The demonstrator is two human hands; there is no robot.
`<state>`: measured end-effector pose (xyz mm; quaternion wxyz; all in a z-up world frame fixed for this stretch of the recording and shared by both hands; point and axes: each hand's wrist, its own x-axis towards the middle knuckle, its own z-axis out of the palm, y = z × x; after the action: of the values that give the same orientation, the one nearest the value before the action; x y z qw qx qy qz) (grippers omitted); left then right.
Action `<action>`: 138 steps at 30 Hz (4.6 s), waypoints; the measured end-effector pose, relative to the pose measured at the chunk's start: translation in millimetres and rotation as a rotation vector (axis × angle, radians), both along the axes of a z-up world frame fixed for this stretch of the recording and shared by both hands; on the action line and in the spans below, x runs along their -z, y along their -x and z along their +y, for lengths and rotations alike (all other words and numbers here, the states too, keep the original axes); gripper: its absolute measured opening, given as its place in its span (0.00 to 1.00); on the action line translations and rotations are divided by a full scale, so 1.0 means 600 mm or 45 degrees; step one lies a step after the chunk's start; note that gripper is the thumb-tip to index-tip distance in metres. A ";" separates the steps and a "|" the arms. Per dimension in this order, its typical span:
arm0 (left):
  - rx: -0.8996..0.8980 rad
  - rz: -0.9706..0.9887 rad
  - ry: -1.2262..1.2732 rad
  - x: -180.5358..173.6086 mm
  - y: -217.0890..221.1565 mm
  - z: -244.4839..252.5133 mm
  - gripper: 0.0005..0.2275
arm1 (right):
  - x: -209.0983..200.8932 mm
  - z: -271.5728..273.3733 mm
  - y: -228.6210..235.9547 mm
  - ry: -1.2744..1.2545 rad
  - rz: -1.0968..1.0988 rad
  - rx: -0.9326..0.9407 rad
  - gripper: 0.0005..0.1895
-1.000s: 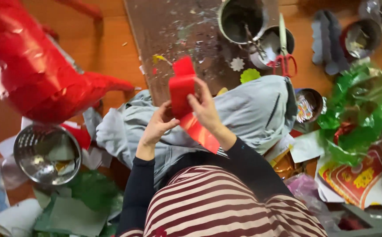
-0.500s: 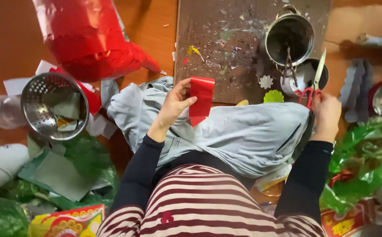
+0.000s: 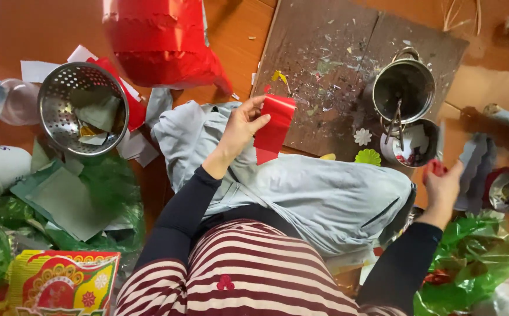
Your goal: Making a paper animal figure by gluing red paper strips onto a bamboo frame.
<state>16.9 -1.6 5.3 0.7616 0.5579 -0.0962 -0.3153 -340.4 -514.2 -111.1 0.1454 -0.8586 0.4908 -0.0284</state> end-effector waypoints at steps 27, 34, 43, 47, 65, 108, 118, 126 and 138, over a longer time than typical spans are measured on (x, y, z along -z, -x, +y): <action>0.405 -0.580 -0.072 -0.136 -0.104 0.028 0.31 | -0.277 0.495 -0.318 -1.615 -0.344 -1.071 0.16; 0.455 -0.500 -0.196 -0.132 -0.102 0.022 0.35 | -0.317 0.517 -0.349 -1.711 -0.434 -0.942 0.18; 0.478 -1.275 0.269 -0.155 -0.137 0.016 0.38 | -0.391 0.530 -0.363 -2.024 -0.640 -1.135 0.35; 0.927 -0.366 0.180 -0.094 -0.144 -0.008 0.17 | -0.339 0.488 -0.339 -2.194 -0.647 -0.699 0.43; 0.613 0.017 -0.212 0.041 -0.135 0.101 0.11 | -0.179 0.393 -0.296 -2.678 -1.323 -0.157 0.46; 0.161 -0.638 -1.004 0.330 -0.070 0.048 0.25 | -0.039 0.437 -0.300 -1.743 -0.728 0.286 0.22; 0.295 -0.306 -1.078 0.170 -0.049 0.070 0.23 | 0.002 0.497 -0.321 -1.477 -0.267 -0.370 0.15; 0.275 0.208 -0.223 0.156 -0.007 0.125 0.16 | 0.023 0.473 -0.298 -1.993 -0.682 -0.124 0.19; 0.279 0.135 -0.074 0.159 0.049 0.096 0.18 | -0.133 0.636 -0.348 -1.600 -1.158 -0.168 0.20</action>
<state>-12.7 55.8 -89.8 0.7101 0.5486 -0.1069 -0.4283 -131.7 -132.4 -31.4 0.7931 -0.5466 0.2548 -0.0857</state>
